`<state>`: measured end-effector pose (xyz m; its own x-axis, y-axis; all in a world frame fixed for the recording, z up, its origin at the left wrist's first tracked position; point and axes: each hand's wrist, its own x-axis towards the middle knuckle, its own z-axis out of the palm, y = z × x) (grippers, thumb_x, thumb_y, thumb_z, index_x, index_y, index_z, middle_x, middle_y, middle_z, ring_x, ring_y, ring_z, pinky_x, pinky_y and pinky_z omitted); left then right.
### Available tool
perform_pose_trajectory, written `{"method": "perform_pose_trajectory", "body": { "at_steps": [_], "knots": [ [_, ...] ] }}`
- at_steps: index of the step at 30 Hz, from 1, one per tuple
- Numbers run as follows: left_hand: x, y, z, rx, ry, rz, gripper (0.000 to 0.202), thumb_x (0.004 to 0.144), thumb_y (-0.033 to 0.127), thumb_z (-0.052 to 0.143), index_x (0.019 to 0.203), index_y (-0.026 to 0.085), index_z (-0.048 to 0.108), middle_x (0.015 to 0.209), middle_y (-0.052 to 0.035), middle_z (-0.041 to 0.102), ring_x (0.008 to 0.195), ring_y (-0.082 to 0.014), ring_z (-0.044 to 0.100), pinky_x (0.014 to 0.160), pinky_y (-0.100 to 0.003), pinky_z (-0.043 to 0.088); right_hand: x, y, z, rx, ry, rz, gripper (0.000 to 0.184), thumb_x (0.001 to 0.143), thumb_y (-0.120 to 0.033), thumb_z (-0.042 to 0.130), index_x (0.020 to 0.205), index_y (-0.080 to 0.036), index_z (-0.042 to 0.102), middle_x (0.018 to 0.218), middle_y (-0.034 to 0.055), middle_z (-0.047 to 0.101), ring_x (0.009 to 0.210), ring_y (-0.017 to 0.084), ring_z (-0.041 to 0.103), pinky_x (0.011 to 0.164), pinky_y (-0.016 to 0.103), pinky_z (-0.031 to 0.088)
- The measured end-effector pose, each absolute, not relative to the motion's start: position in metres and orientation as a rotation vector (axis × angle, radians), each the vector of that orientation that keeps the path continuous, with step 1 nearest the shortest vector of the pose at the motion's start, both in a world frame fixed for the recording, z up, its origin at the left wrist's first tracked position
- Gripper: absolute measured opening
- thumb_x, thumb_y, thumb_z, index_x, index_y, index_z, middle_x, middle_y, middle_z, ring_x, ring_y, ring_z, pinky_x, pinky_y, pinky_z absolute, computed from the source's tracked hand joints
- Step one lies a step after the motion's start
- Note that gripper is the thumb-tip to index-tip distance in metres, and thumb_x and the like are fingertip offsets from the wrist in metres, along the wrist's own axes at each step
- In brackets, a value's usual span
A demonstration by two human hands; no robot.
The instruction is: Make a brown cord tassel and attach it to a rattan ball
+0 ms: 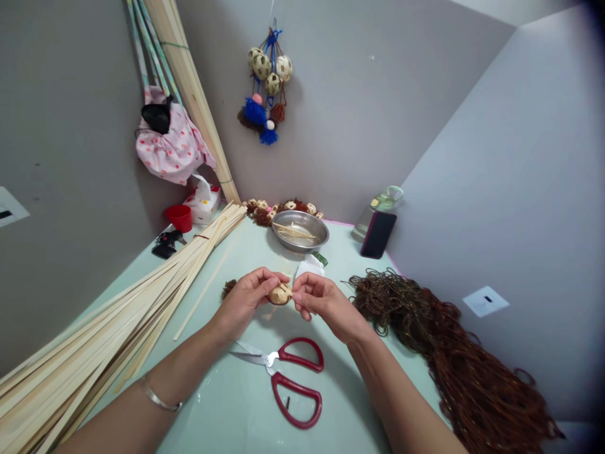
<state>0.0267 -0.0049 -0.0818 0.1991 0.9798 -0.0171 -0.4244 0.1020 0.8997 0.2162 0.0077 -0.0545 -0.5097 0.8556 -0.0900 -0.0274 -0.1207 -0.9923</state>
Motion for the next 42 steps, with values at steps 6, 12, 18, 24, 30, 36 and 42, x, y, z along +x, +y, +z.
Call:
{"method": "perform_pose_trajectory", "body": {
  "at_steps": [6, 12, 18, 24, 30, 36, 42],
  "knots": [
    [0.016, 0.005, -0.083, 0.766, 0.734, 1.337, 0.022, 0.081, 0.035, 0.074, 0.085, 0.014, 0.069, 0.096, -0.0067, 0.071, 0.085, -0.0144, 0.065, 0.081, -0.025, 0.053, 0.227, 0.013, -0.050, -0.969, -1.524, 1.662, 0.026, 0.079, -0.033, 0.073, 0.095, -0.016, 0.063, 0.070, -0.0008, 0.061, 0.056, 0.010, 0.054, 0.058, 0.026, 0.041],
    [0.021, 0.002, -0.083, 0.687, 0.670, 1.360, 0.017, 0.082, 0.029, 0.073, 0.083, 0.013, 0.067, 0.100, -0.0069, 0.070, 0.091, -0.0169, 0.066, 0.087, -0.031, 0.055, 0.215, 0.006, -0.049, -1.007, -1.553, 1.483, 0.011, 0.082, -0.025, 0.064, 0.088, -0.019, 0.057, 0.083, -0.0002, 0.059, 0.065, 0.011, 0.047, 0.061, 0.025, 0.036],
    [0.032, -0.007, -0.081, 0.733, 0.639, 1.263, 0.017, 0.086, 0.029, 0.068, 0.087, 0.012, 0.066, 0.086, -0.0072, 0.069, 0.082, -0.0169, 0.067, 0.076, -0.027, 0.057, 0.200, -0.003, -0.062, -1.038, -1.785, 1.125, 0.044, 0.078, -0.030, 0.075, 0.119, -0.023, 0.059, 0.071, -0.0047, 0.043, 0.065, 0.013, 0.041, 0.060, 0.026, 0.032],
    [0.022, -0.003, -0.080, 0.862, 0.718, 1.250, 0.019, 0.086, 0.035, 0.068, 0.086, 0.016, 0.065, 0.105, -0.0081, 0.067, 0.099, -0.0210, 0.066, 0.085, -0.035, 0.058, 0.211, -0.003, -0.047, -1.156, -1.817, 0.985, 0.028, 0.081, -0.038, 0.073, 0.100, -0.019, 0.066, 0.076, -0.0024, 0.048, 0.058, 0.009, 0.034, 0.052, 0.025, 0.025],
    [0.016, 0.004, -0.082, 1.037, 0.910, 1.321, 0.029, 0.077, 0.044, 0.074, 0.078, 0.017, 0.064, 0.115, -0.0076, 0.062, 0.097, -0.0216, 0.066, 0.071, -0.030, 0.058, 0.214, 0.000, -0.043, -1.193, -1.831, 1.031, 0.022, 0.082, -0.033, 0.068, 0.090, -0.020, 0.053, 0.082, -0.0040, 0.051, 0.052, 0.006, 0.028, 0.047, 0.023, 0.021],
    [0.012, 0.009, -0.086, 1.088, 1.013, 1.380, 0.028, 0.074, 0.043, 0.076, 0.077, 0.017, 0.067, 0.097, -0.0036, 0.066, 0.056, -0.0079, 0.054, 0.054, -0.024, 0.047, 0.213, -0.003, -0.039, -1.159, -1.780, 1.032, 0.023, 0.081, -0.028, 0.069, 0.090, -0.021, 0.048, 0.078, -0.0055, 0.048, 0.052, 0.006, 0.026, 0.047, 0.023, 0.019],
    [0.004, 0.013, -0.088, 0.933, 0.973, 1.458, 0.024, 0.077, 0.038, 0.075, 0.085, 0.016, 0.067, 0.095, -0.0039, 0.066, 0.072, -0.0119, 0.059, 0.066, -0.023, 0.049, 0.222, -0.001, -0.035, -1.075, -1.667, 1.076, 0.028, 0.081, -0.030, 0.070, 0.097, -0.023, 0.049, 0.079, -0.0036, 0.052, 0.055, 0.008, 0.034, 0.048, 0.022, 0.026]
  ]
}}
